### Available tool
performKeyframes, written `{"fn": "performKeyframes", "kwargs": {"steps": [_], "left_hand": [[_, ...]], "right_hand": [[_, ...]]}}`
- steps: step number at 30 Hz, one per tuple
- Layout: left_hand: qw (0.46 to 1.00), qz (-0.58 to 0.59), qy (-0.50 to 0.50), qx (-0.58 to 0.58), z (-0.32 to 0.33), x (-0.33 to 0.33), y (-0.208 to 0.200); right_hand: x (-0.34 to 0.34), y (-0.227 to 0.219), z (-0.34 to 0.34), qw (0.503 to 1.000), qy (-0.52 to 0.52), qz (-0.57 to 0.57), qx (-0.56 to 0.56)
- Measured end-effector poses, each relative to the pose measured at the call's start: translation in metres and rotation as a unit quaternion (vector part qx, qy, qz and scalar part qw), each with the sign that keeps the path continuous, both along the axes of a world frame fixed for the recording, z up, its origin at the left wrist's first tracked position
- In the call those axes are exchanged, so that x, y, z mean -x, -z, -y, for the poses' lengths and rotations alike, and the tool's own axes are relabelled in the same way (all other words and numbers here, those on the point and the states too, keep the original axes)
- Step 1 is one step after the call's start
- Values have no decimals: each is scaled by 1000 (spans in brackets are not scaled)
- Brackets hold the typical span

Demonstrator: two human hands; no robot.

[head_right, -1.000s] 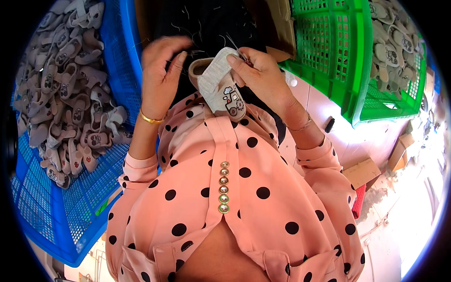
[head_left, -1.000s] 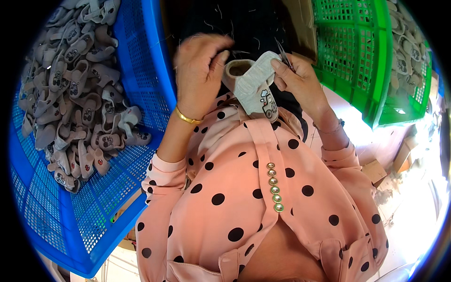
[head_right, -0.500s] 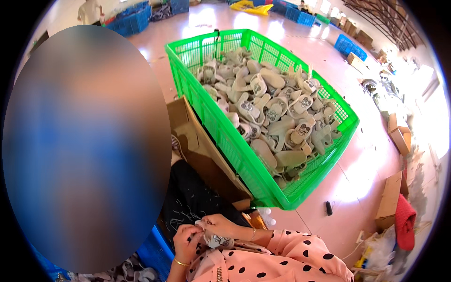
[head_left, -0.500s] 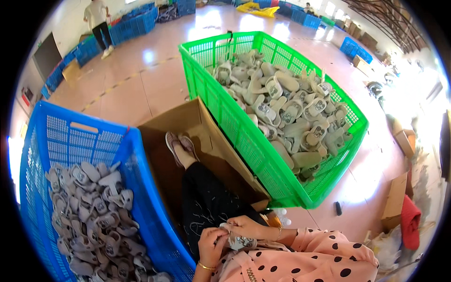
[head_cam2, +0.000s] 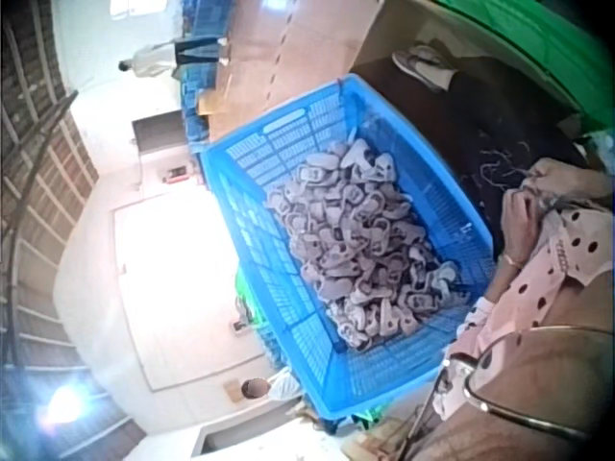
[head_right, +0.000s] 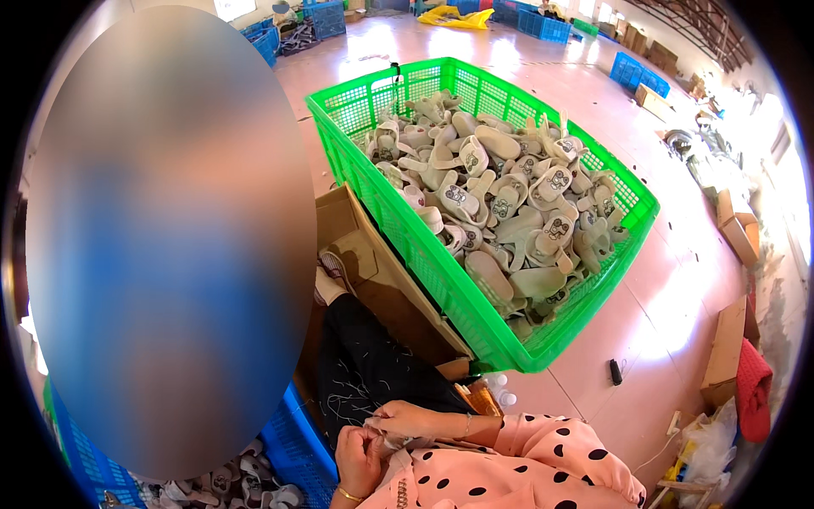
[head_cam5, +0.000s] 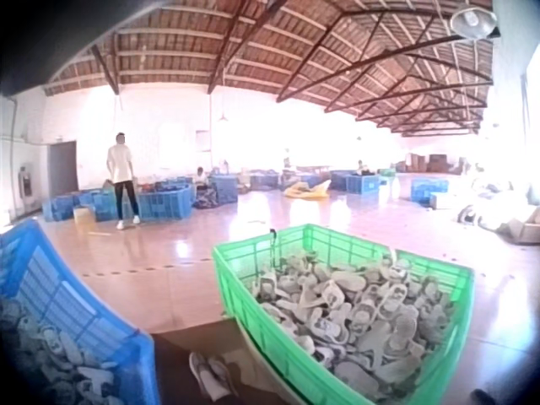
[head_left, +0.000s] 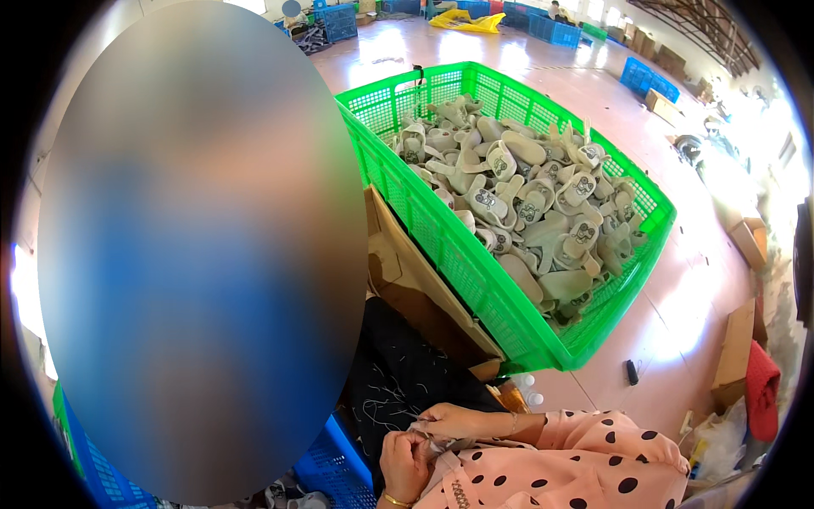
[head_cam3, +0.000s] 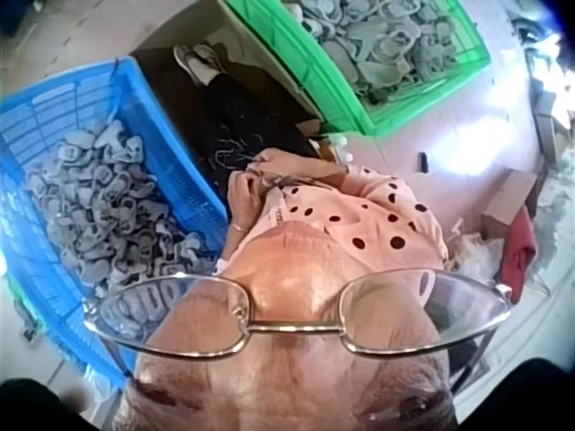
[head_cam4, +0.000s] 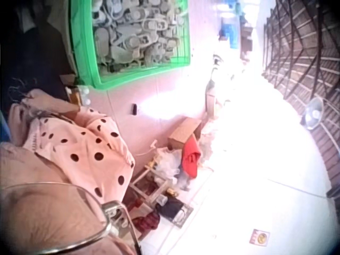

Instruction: The person sits on the floor between two large plastic baskets filled with grey slippers. They pick up individual slippers and use a pair of scissors to trim loose threads and excess fabric from the edges and straps. After trimming, the person places the slippers into the green basket.

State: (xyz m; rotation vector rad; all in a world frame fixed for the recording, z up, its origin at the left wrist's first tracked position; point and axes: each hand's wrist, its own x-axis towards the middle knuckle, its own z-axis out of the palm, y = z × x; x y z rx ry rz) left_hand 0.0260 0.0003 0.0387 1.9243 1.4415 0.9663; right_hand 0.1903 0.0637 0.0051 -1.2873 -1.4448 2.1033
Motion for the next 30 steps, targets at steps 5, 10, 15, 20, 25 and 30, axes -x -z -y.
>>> {"fn": "performKeyframes", "kwargs": {"steps": [5, 10, 15, 20, 25, 30], "left_hand": [[996, 33, -67, 58, -3, -8, 18], [959, 194, -82, 192, -18, 0, 53], [845, 414, -153, 301, -19, 12, 57], [843, 429, -145, 291, -19, 18, 51], [845, 361, -76, 387, -18, 15, 43], [803, 426, -117, 400, -20, 15, 50]], "right_hand": [[-1, 18, -9, 995, -10, 67, -70], [-5, 46, -14, 986, 19, 45, -162], [-4, 27, -12, 998, 60, -11, 29], [-2, 18, -16, 999, 17, -17, 34], [-1, 18, -18, 996, 5, 31, -84], [-14, -4, -25, 898, -27, 165, -408]]}}
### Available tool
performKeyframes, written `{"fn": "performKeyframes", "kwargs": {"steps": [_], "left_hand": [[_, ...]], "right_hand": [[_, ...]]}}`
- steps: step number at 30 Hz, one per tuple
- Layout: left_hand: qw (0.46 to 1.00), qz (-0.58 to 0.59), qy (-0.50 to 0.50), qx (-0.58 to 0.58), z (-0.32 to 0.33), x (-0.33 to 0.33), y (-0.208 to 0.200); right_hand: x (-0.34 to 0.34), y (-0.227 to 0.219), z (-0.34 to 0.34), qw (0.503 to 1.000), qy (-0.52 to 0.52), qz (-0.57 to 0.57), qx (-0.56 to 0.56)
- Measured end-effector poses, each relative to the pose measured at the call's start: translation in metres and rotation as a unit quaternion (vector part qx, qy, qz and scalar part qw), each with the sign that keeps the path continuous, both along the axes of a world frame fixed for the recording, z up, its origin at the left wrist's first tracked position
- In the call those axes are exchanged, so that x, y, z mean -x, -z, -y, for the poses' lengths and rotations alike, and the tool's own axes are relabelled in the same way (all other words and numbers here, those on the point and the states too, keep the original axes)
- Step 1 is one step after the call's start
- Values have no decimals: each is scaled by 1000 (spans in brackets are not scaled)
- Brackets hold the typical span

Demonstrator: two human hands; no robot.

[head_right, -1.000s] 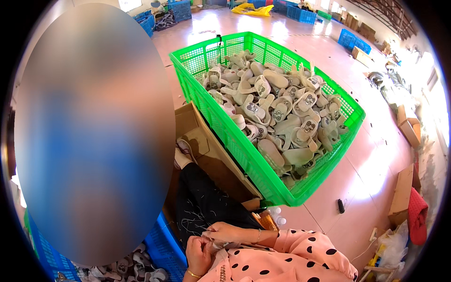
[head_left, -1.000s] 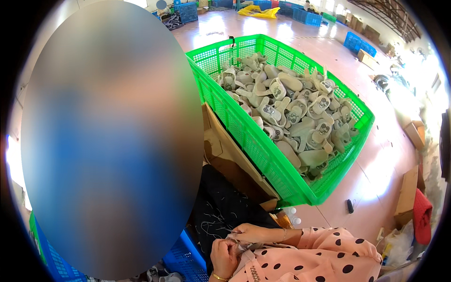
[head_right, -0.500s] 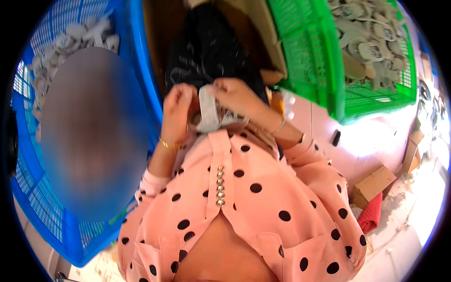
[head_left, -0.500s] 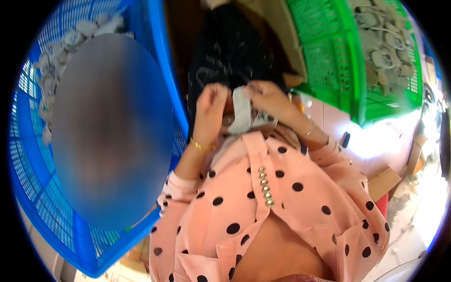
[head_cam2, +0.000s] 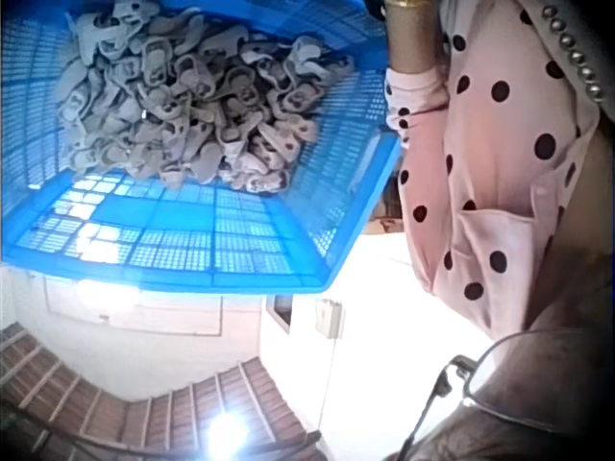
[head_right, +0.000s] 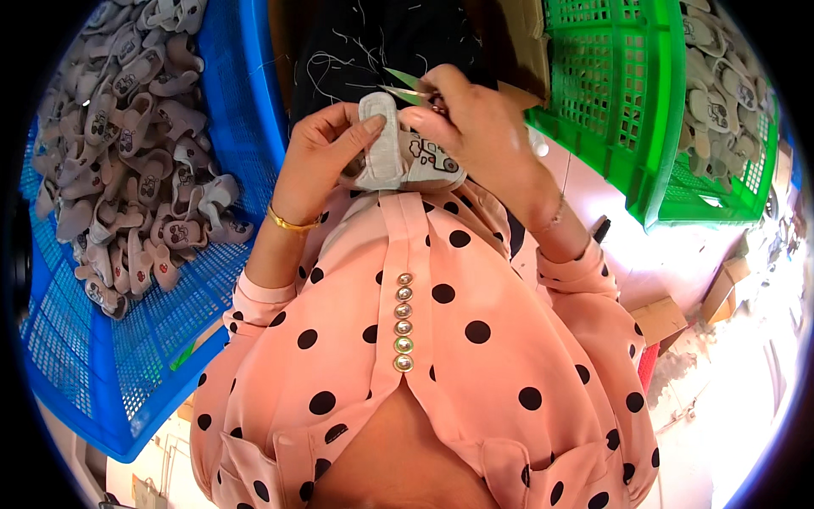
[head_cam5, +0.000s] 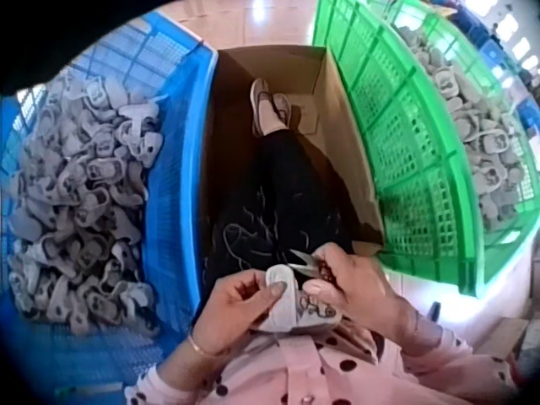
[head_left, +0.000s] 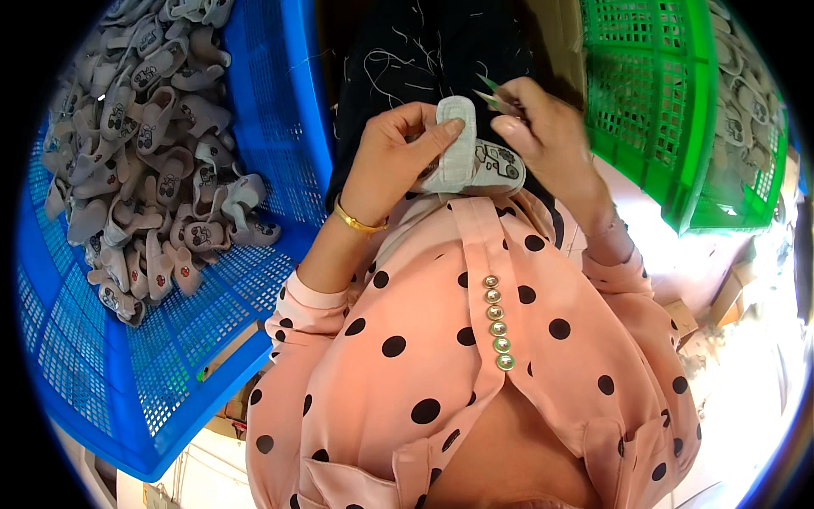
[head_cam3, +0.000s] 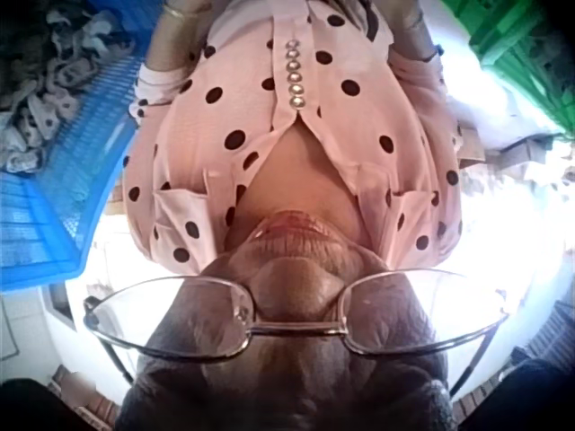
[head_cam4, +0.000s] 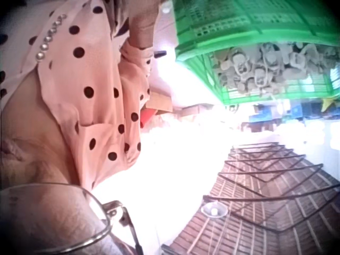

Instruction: The person sits on the floor between two large plastic baskets filled with grey slippers. They pick up individual slippers and use a pair of scissors to trim loose threads and excess fabric from the edges and straps. After trimming, the person places the slippers into the green basket.

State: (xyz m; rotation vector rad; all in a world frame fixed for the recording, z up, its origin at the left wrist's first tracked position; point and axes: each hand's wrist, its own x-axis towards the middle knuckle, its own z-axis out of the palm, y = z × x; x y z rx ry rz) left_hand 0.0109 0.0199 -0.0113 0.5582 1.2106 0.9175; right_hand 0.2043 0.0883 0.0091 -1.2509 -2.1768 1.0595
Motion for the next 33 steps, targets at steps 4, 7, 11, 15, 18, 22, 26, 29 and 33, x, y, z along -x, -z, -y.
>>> {"fn": "performKeyframes", "kwargs": {"steps": [4, 7, 11, 15, 18, 22, 26, 29, 33], "left_hand": [[999, 35, -26, 27, -1, 1, 1], [999, 32, -22, 38, -1, 3, 3], [999, 21, -29, 38, 1, 3, 2], [998, 29, -20, 48, 3, 5, 2], [997, 45, -34, 48, 3, 3, 2], [996, 51, -33, 71, 1, 3, -1], [996, 57, -31, 53, 4, 2, 1], [997, 53, -39, 51, 6, -1, -1], [998, 39, -39, 39, 8, -1, 1]], "right_hand": [[-21, -13, -5, 966, -114, 157, -171], [-16, -25, -1, 951, -138, 225, -163], [-8, -32, -6, 938, -168, 236, -190], [-6, -38, -9, 929, -187, 253, -196], [-5, -38, -11, 924, -195, 254, -208], [-6, -32, -10, 928, -189, 241, -212], [-7, -33, -9, 930, -200, 254, -174], [-9, -31, -8, 935, -205, 252, -145], [-17, -15, -10, 983, -96, 157, 21]]}}
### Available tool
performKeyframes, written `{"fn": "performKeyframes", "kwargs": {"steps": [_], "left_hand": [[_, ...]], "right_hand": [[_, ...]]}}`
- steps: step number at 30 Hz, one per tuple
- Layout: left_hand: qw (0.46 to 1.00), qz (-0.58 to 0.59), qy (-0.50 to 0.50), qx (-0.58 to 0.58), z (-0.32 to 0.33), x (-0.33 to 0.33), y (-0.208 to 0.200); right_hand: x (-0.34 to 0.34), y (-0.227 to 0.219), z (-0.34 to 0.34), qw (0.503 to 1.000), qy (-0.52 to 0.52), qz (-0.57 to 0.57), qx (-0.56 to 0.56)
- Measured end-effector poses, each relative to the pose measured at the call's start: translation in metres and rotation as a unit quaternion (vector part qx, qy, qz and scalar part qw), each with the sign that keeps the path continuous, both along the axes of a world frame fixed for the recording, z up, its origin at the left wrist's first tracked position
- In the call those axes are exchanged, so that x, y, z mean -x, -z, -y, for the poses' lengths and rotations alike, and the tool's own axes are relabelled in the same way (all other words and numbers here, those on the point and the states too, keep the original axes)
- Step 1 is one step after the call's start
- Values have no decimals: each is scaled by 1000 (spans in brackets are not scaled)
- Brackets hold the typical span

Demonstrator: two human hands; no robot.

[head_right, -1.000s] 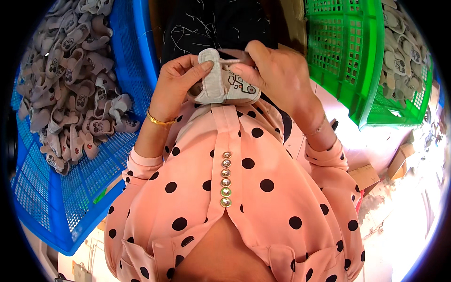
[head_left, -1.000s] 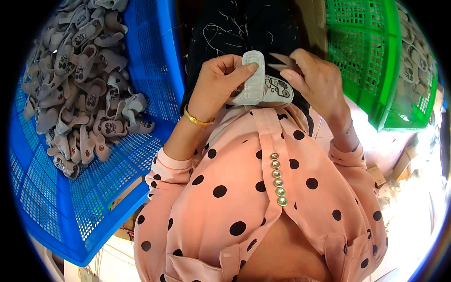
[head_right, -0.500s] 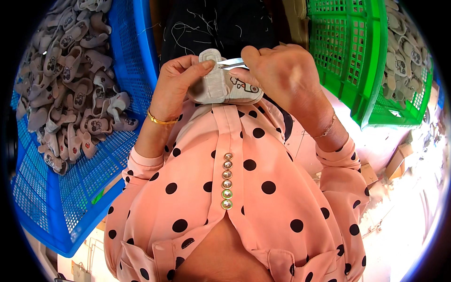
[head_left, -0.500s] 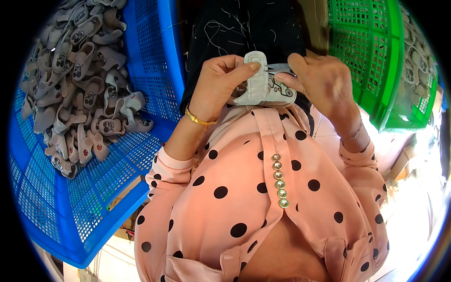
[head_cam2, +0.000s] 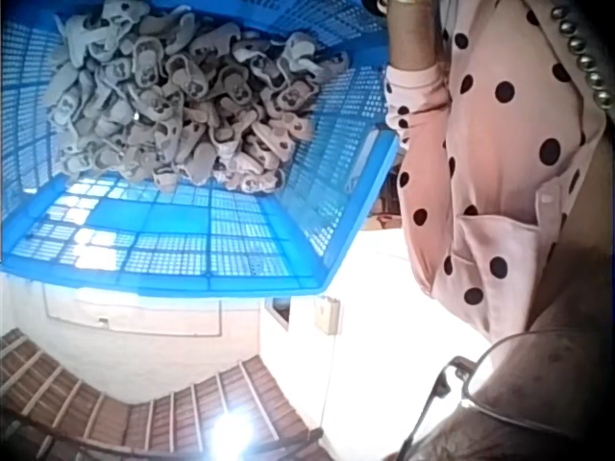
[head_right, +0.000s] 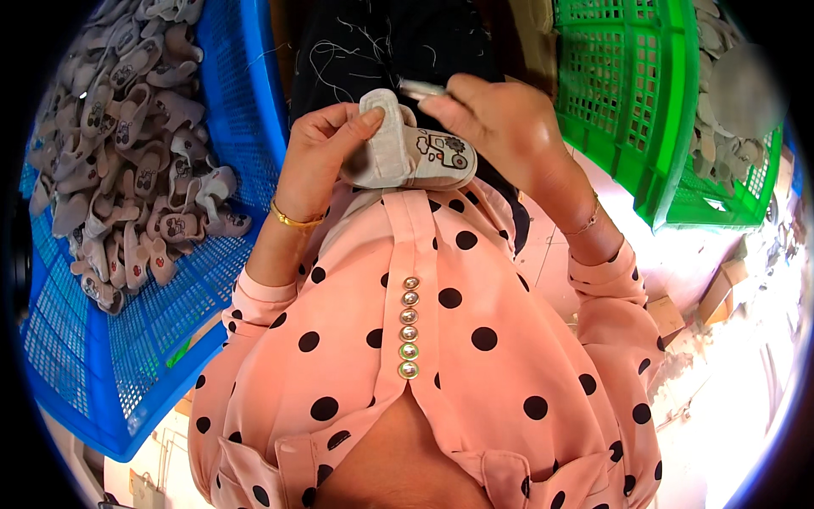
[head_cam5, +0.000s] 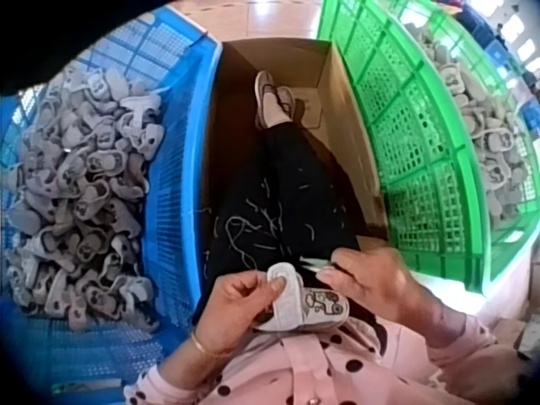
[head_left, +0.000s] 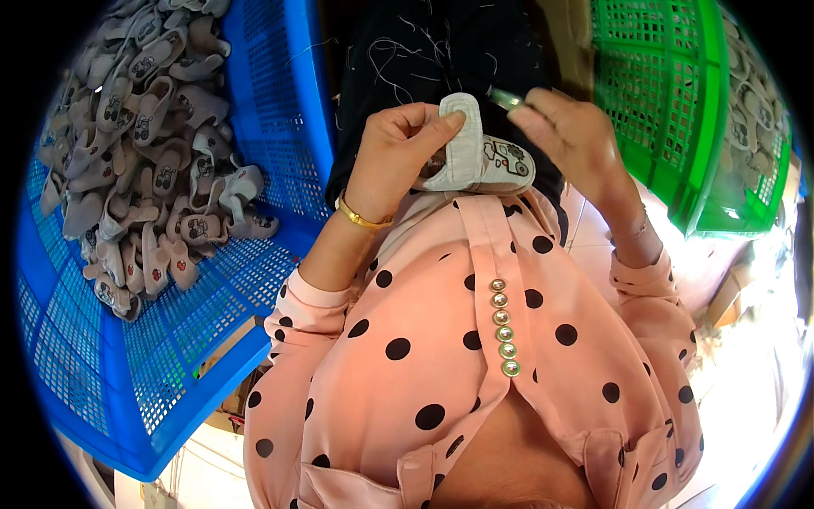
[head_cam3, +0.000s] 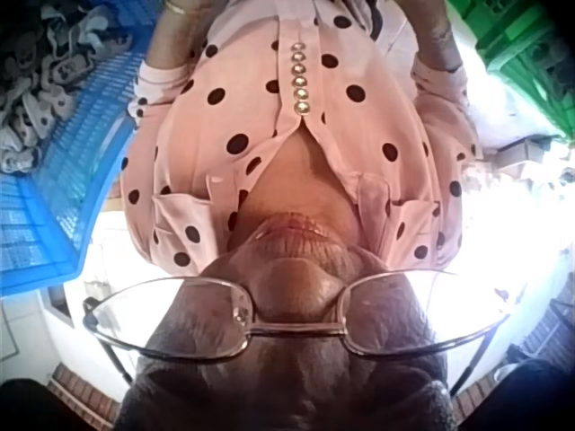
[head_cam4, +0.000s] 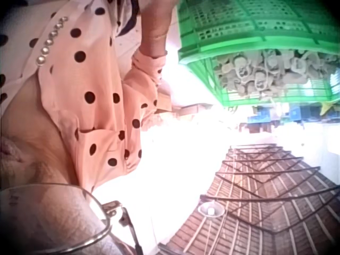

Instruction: The person sits on the floor between two large plastic baskets filled with grey slippers. They pick up individual slippers and use a pair of scissors to trim loose threads and excess fabric from the edges and straps. After trimming, the person places the slippers into the green basket.

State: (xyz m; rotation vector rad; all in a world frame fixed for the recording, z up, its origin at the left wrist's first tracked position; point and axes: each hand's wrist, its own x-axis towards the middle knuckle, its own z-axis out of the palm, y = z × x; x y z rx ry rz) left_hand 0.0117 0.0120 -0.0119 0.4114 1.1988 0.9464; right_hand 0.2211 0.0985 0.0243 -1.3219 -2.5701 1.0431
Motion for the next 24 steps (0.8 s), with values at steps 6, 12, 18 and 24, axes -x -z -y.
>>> {"fn": "performKeyframes", "kwargs": {"steps": [6, 12, 18, 24], "left_hand": [[999, 8, 22, -37, -2, 3, 7], [1000, -9, -18, -13, -3, 9, 18], [999, 3, 17, -47, -10, 11, 25], [994, -76, -2, -77, -2, 4, 19]], "right_hand": [[24, 13, 19, 997, 56, -36, 41], [11, 35, -13, 984, 174, -14, 32], [27, 29, 3, 928, 37, -88, 360], [25, 43, -1, 866, 112, -168, 457]]}}
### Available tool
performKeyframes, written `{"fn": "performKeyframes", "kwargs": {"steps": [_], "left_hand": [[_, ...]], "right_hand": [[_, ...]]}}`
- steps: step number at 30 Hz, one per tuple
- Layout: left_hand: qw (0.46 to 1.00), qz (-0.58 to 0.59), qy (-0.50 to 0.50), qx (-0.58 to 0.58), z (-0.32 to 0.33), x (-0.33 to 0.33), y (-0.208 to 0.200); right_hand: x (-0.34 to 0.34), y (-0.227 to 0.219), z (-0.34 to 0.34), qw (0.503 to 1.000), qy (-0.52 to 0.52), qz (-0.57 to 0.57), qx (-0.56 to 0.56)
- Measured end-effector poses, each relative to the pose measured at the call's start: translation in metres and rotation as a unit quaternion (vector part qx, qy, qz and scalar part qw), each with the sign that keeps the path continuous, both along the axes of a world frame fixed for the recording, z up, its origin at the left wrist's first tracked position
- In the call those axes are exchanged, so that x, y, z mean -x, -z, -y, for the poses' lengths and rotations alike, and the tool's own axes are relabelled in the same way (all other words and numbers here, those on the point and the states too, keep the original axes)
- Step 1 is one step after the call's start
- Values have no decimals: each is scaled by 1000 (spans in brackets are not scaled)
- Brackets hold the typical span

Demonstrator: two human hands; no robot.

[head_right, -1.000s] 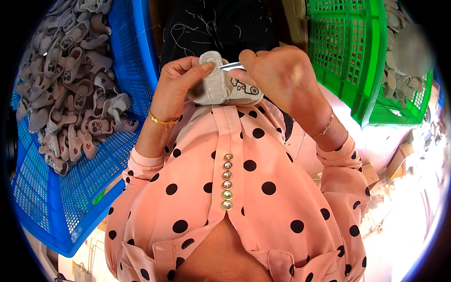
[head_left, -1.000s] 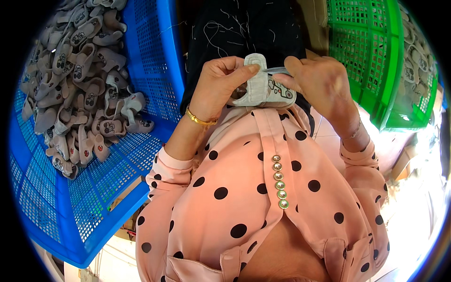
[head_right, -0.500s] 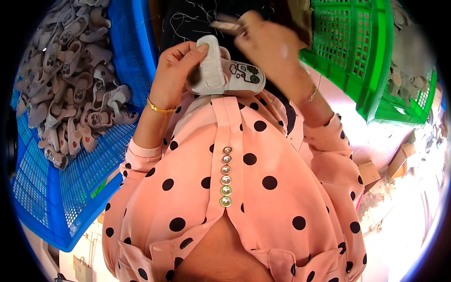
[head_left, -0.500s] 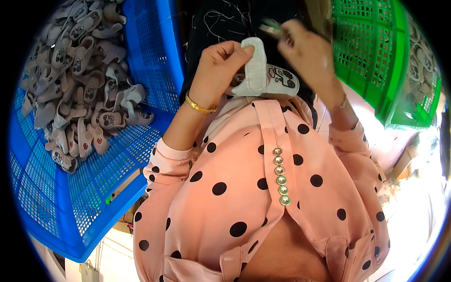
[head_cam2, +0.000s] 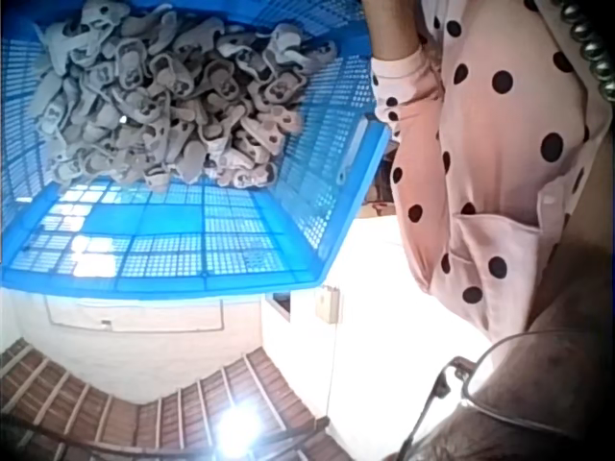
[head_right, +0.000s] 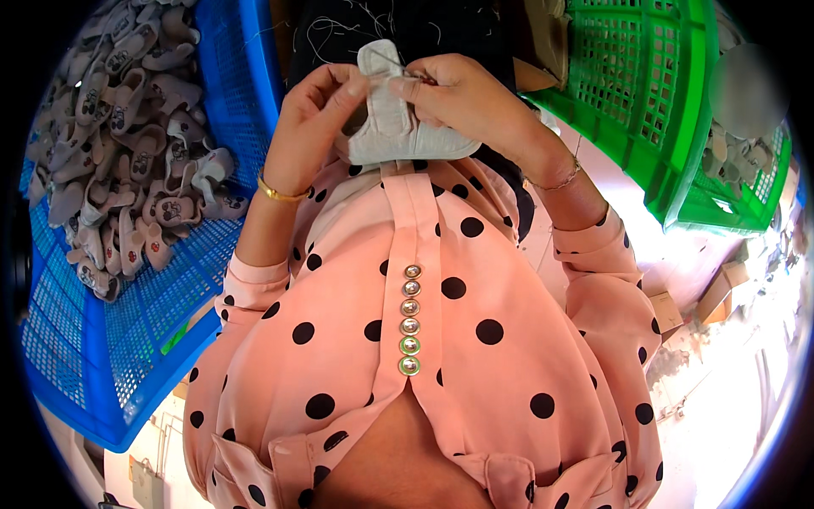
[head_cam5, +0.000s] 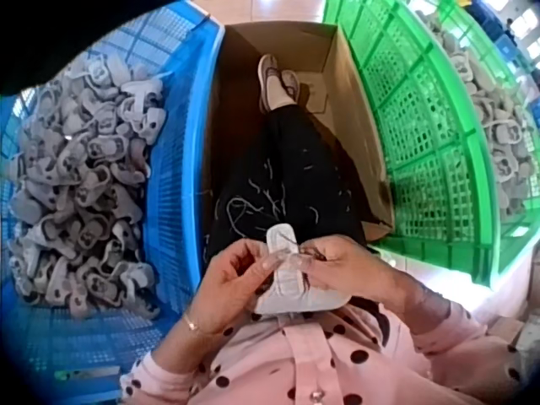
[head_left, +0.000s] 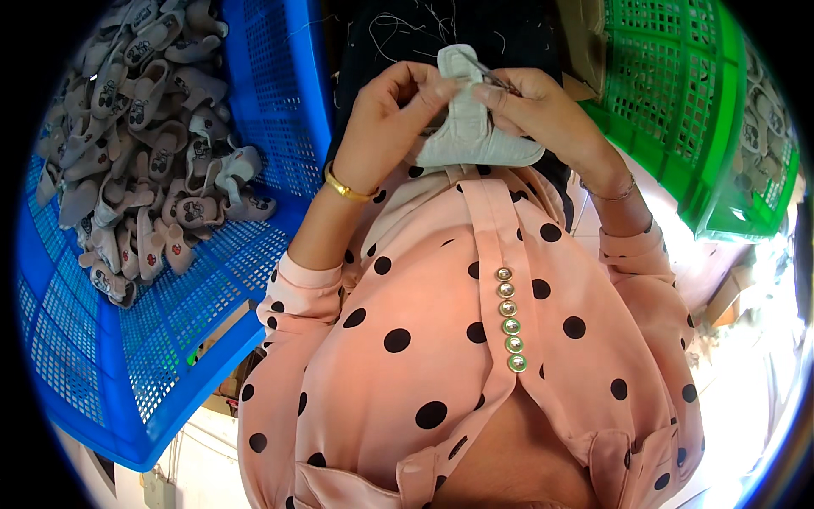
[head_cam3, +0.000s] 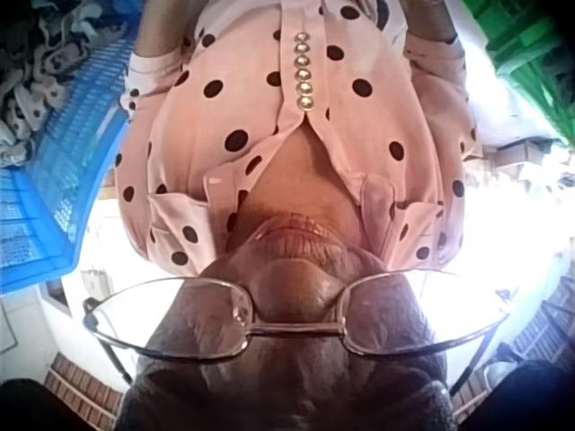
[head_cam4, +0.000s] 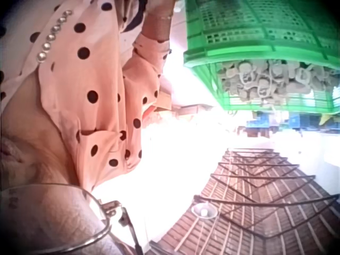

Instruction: The person sits on the floor between two large plastic baskets filled with grey slippers. They pick up individual slippers and use a pair of scissors to trim loose threads and excess fabric from the edges and straps. After trimming, the person places the slippers into the green basket.

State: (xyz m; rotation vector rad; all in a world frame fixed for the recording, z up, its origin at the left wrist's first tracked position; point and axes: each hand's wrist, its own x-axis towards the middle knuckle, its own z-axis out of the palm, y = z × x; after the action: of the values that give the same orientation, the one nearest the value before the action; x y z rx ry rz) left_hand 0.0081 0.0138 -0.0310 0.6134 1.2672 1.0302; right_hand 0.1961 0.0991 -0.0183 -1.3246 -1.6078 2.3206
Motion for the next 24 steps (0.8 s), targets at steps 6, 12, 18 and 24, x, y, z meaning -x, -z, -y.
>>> {"fn": "performKeyframes", "kwargs": {"steps": [6, 12, 18, 24], "left_hand": [[943, -265, 141, -143, 17, 5, -2], [992, 64, 101, 43, 5, 17, -7], [991, 72, 107, 39, -1, 17, -10], [929, -296, 79, -207, 1, 7, -22]], "right_hand": [[9, 1, 6, 997, 40, 7, -62], [3, -2, 4, 968, 54, 15, -245], [4, -9, 2, 966, -7, 58, -251], [-13, -32, -2, 953, 76, 100, -275]]}}
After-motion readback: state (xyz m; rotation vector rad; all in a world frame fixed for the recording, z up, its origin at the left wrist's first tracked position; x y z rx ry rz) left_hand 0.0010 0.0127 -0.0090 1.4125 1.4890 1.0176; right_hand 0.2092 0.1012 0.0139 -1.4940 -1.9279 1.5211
